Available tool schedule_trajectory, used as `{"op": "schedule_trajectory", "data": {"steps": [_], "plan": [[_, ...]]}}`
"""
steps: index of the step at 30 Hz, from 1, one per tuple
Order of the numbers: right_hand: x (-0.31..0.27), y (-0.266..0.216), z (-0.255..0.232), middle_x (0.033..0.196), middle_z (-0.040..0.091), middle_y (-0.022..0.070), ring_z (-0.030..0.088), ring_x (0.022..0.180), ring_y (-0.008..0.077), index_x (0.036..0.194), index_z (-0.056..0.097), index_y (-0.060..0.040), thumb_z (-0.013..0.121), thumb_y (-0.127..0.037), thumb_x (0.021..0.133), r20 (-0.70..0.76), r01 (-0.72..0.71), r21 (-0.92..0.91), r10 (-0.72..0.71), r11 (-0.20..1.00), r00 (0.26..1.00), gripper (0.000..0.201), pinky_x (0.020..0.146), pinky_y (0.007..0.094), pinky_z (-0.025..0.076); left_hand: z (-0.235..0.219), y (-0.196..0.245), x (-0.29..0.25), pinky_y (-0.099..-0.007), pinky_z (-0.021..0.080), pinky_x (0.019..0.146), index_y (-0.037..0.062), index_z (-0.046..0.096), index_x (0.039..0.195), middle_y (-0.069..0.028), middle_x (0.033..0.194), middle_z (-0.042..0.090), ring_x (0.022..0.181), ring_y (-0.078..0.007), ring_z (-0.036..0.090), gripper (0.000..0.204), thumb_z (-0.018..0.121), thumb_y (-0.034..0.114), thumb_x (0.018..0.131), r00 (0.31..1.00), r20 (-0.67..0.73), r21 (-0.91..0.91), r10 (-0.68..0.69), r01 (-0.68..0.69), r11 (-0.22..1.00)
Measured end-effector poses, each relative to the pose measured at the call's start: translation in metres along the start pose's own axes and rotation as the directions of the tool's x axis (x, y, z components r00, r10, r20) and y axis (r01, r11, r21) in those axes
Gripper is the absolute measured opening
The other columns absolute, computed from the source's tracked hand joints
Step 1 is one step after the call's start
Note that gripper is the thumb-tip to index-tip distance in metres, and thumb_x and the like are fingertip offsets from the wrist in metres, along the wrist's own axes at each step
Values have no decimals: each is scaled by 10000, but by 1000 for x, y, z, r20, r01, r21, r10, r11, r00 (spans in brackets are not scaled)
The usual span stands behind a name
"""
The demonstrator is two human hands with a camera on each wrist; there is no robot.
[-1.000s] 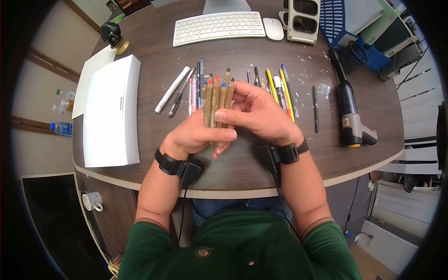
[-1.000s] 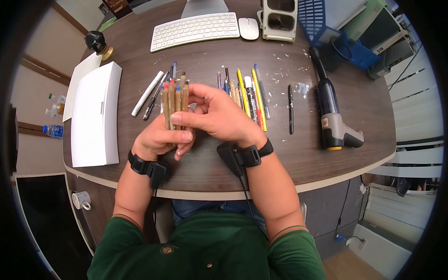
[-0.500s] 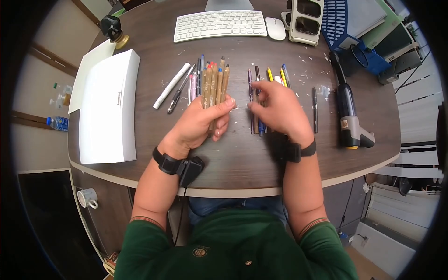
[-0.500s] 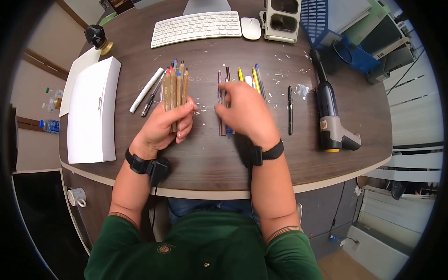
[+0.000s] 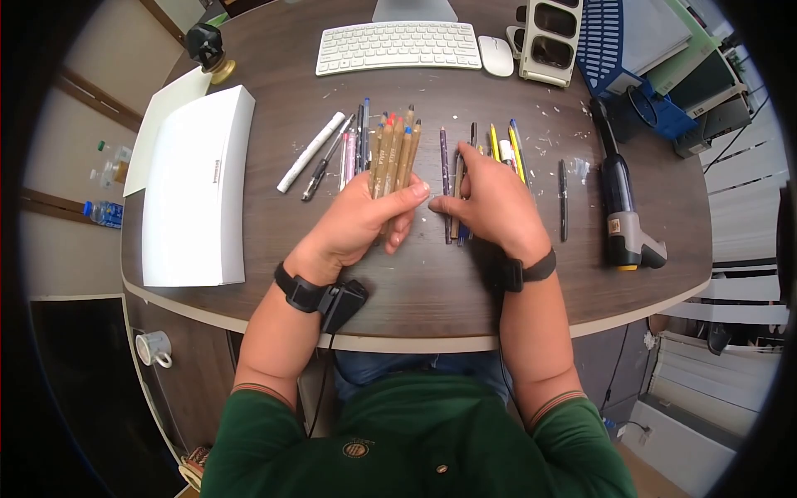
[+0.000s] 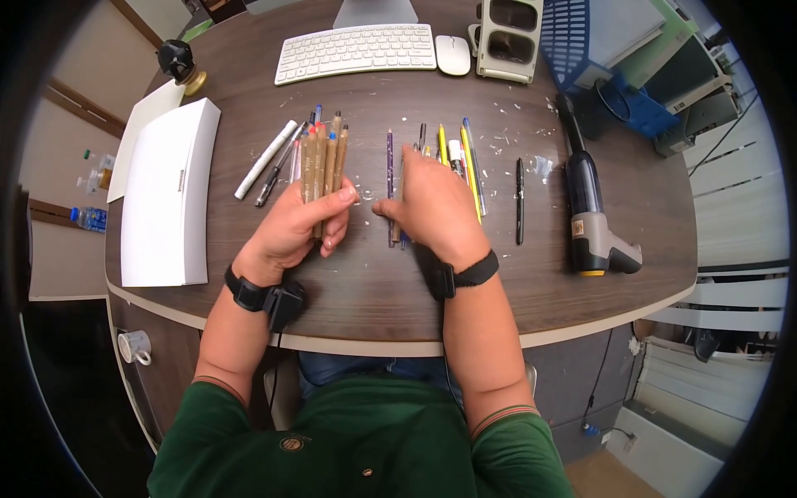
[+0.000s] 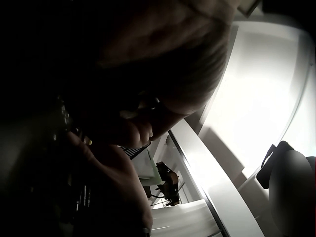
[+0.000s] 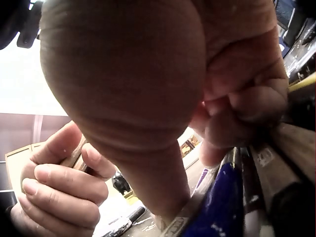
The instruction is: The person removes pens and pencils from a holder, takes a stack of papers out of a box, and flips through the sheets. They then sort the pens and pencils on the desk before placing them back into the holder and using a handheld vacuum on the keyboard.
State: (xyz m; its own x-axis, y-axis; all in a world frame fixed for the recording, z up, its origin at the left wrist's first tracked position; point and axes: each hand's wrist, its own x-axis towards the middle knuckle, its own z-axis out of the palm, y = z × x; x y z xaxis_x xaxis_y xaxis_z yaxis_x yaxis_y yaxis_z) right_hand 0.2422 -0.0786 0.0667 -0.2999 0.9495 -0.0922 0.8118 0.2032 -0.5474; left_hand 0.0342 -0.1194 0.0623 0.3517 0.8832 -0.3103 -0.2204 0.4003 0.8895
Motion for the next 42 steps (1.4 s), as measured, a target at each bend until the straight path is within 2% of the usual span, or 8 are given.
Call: {"op": "schedule_trajectory", "data": {"steps": [4, 10, 13, 16, 25, 31, 38, 42], "plan": [[-2, -6, -6, 1022, 720, 247, 697, 979, 403, 1227, 627, 26, 886, -269, 733, 33, 9, -28, -8, 1000, 999, 631, 835, 469, 557, 0, -2, 2, -236, 413, 416, 59, 598, 1031, 2, 644, 540, 506, -99, 535, 202, 664, 249, 1014, 1000, -4, 24, -6, 6, 1000], [0, 0, 9, 977, 718, 208, 694, 954, 403, 1222, 644, 34, 881, -266, 738, -84, 143, 74, -137, 987, 987, 617, 826, 471, 553, -2, -4, 4, -236, 439, 440, 48, 629, 1004, -3, 645, 575, 515, -93, 561, 253, 709, 287, 987, 1000, 4, 25, 4, -4, 1000], [0, 0, 17, 836, 661, 140, 662, 764, 295, 1307, 610, 38, 867, -209, 755, -97, 219, 132, -208, 967, 973, 658, 711, 391, 537, -2, -4, 3, -233, 427, 438, 56, 602, 1027, 2, 654, 555, 524, -98, 548, 192, 660, 239, 1018, 1000, -2, 48, 0, 1, 999], [-3, -6, 8, 968, 697, 230, 679, 939, 425, 1234, 616, 60, 848, -169, 757, -32, 141, 184, -137, 973, 990, 578, 837, 474, 549, -1, -1, 2, -240, 428, 444, 54, 603, 1029, 2, 657, 557, 532, -99, 548, 196, 655, 243, 1022, 1000, -31, 50, 6, -4, 999], [-14, -13, 3, 928, 676, 267, 676, 901, 445, 1010, 583, 62, 804, -107, 767, -71, 151, 75, -146, 986, 987, 369, 814, 490, 551, -1, 1, 1, -248, 434, 465, 56, 605, 1039, 0, 673, 556, 558, -105, 551, 198, 648, 249, 1026, 999, -47, 61, 9, -6, 998], [-13, -16, 12, 800, 672, 263, 680, 788, 466, 951, 571, 49, 764, -108, 788, -71, 170, 96, -163, 981, 984, 298, 712, 512, 560, -1, -1, 1, -256, 439, 476, 54, 595, 1055, -6, 686, 561, 568, -117, 554, 214, 656, 256, 1020, 999, -47, 66, 15, -12, 998], [-9, -17, 31, 704, 653, 276, 669, 674, 477, 895, 556, 51, 722, -49, 742, -263, 181, 129, -143, 975, 954, 247, 632, 521, 558, -3, -6, 5, -257, 473, 505, 60, 600, 1027, -15, 713, 590, 594, -115, 585, 208, 678, 252, 1006, 997, -74, 25, 36, -34, 999], [-5, -18, 29, 726, 665, 277, 678, 701, 480, 933, 582, 66, 729, -68, 728, -227, 122, 181, -79, 976, 971, 286, 659, 502, 572, -5, -8, 7, -268, 481, 509, 62, 597, 1023, -20, 726, 598, 603, -127, 596, 205, 671, 253, 1010, 994, -98, 8, 53, -53, 999]]}}
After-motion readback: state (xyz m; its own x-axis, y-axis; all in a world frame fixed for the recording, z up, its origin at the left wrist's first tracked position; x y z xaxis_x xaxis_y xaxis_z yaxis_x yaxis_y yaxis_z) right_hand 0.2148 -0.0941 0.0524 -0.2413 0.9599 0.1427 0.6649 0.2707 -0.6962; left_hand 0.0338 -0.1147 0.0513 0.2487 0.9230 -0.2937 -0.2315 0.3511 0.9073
